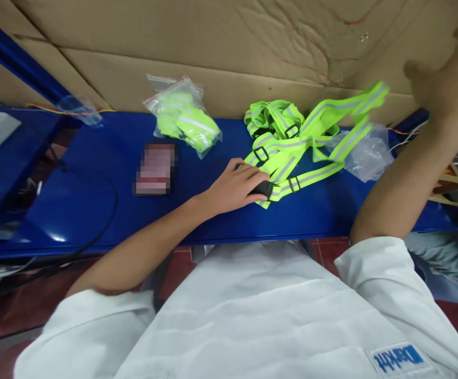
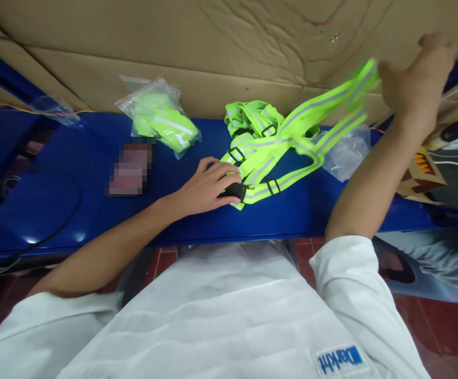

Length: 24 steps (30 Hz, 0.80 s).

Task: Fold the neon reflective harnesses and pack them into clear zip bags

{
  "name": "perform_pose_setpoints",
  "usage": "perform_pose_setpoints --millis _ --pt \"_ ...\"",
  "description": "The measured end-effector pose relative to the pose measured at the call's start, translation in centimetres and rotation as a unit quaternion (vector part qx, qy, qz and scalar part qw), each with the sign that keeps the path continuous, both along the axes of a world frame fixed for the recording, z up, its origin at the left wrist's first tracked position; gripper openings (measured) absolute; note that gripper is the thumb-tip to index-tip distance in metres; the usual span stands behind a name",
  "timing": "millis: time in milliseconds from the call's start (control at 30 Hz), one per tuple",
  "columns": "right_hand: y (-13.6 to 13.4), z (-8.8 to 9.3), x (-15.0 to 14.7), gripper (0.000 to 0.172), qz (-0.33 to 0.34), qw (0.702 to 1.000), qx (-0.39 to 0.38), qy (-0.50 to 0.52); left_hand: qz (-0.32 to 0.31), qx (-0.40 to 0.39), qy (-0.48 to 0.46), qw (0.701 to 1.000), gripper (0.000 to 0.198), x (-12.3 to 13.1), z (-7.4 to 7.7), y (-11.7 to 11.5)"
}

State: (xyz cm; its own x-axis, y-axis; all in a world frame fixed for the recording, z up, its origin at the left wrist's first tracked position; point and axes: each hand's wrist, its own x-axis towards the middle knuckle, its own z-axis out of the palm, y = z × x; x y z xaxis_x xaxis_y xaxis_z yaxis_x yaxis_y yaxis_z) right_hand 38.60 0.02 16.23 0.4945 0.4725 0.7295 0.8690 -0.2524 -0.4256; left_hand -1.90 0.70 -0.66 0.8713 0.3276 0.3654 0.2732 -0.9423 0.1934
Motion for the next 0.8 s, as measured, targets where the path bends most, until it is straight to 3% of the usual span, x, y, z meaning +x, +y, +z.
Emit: perform_pose_setpoints --millis 67,133,167,233,300,367,467,667,800 --pt "-0.2 0.2 -2.7 0.042 0.058 0.994 -0.095 -0.014 0.024 -0.041 -0.01 0.999 0.038 0.1 -0.3 0.3" --pt "-1.0 -1.1 -7.3 0.039 0.245 0.962 -0.115 -0.039 0.047 -0.092 -0.042 0.994 0.04 0.2 -0.5 0.4" --pt "-1.5 -2.4 -9.8 0.041 0.339 0.93 -0.133 -0.048 0.052 -0.114 -0.067 0.99 0.041 0.2 -0.6 0.5" --pt "-2.6 -5.9 -14.3 0.04 0.504 0.836 -0.209 -0.056 0.045 -0.148 -0.12 0.981 0.04 0.2 -0.7 0.4" --pt "-3.5 -9.7 -16.9 0.038 0.582 0.756 -0.299 -0.024 0.025 -0.172 -0.153 0.973 0.035 0.2 -0.7 0.3" --pt "-3.9 -12.8 -17.7 0.046 0.583 0.744 -0.328 0.016 0.015 -0.186 -0.16 0.969 0.032 0.1 -0.6 0.2" --pt "-3.5 -14.9 -17.3 0.057 0.586 0.731 -0.337 0.089 0.014 -0.166 -0.14 0.976 0.032 -0.2 -0.6 0.4" --pt "-2.8 -15.1 -17.6 0.067 0.588 0.724 -0.323 0.16 0.027 -0.005 -0.056 0.998 0.026 -1.0 0.1 0.6" --pt "-3.0 -15.0 -17.8 0.063 0.592 0.724 -0.322 0.148 0.052 0.104 0.027 0.993 0.032 -1.2 1.1 -0.1"
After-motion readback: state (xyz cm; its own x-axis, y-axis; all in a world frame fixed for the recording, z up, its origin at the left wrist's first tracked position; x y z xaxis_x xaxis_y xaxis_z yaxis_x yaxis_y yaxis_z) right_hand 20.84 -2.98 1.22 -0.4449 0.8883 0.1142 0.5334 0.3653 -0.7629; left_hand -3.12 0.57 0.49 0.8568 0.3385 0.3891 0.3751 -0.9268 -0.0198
